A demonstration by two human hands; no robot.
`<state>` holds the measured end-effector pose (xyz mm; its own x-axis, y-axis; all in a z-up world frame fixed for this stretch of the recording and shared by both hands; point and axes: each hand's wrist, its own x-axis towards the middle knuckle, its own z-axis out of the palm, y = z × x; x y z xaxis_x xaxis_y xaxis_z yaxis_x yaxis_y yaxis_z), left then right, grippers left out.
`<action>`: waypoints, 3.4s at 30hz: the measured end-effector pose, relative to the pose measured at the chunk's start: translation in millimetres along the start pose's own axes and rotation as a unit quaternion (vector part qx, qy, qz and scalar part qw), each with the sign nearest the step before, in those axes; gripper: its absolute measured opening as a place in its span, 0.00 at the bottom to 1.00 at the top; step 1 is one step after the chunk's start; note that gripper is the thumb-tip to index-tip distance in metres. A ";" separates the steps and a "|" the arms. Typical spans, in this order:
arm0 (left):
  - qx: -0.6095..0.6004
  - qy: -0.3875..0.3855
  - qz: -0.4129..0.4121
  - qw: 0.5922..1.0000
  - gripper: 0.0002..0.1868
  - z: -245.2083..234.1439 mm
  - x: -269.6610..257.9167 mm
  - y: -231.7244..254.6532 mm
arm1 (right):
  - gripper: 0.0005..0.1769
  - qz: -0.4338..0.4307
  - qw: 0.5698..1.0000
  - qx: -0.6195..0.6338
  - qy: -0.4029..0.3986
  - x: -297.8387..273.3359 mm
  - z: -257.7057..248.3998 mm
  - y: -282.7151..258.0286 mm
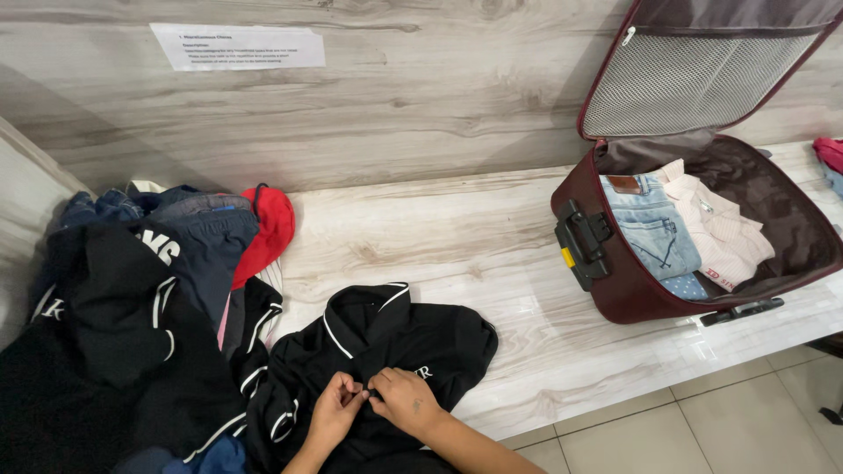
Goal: The person buttons the collar of a black shirt by hand, spreads the shirt flat, folds in the sides and sleeves, and places the folded shirt into a suitcase alongside other clothes.
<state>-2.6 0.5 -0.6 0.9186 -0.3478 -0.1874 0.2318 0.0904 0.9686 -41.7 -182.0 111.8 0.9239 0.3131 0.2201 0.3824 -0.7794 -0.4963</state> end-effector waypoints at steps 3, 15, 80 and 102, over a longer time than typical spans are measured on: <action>0.113 0.009 -0.023 0.993 0.16 -0.5 -4.3 5.8 | 0.12 0.000 1.000 -0.008 -0.015 0.5 7.3 5.5; 0.008 0.006 0.023 1.000 0.12 0.0 4.2 -11.3 | 0.10 0.228 0.944 0.240 0.006 -2.2 11.7 -0.6; 0.190 0.095 -0.054 0.976 0.18 19.5 14.8 19.3 | 0.10 0.292 0.937 0.188 0.037 30.0 47.7 44.0; 0.428 0.071 0.037 0.900 0.19 17.6 17.9 98.7 | 0.07 0.283 0.924 0.247 0.068 19.9 67.8 66.2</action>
<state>31.1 -13.2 94.5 0.9673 -0.2417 -0.0764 -0.1080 -0.6655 0.7386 3.1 -190.5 26.3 0.9806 -0.1651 -0.1053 -0.1693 -0.4441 -0.8799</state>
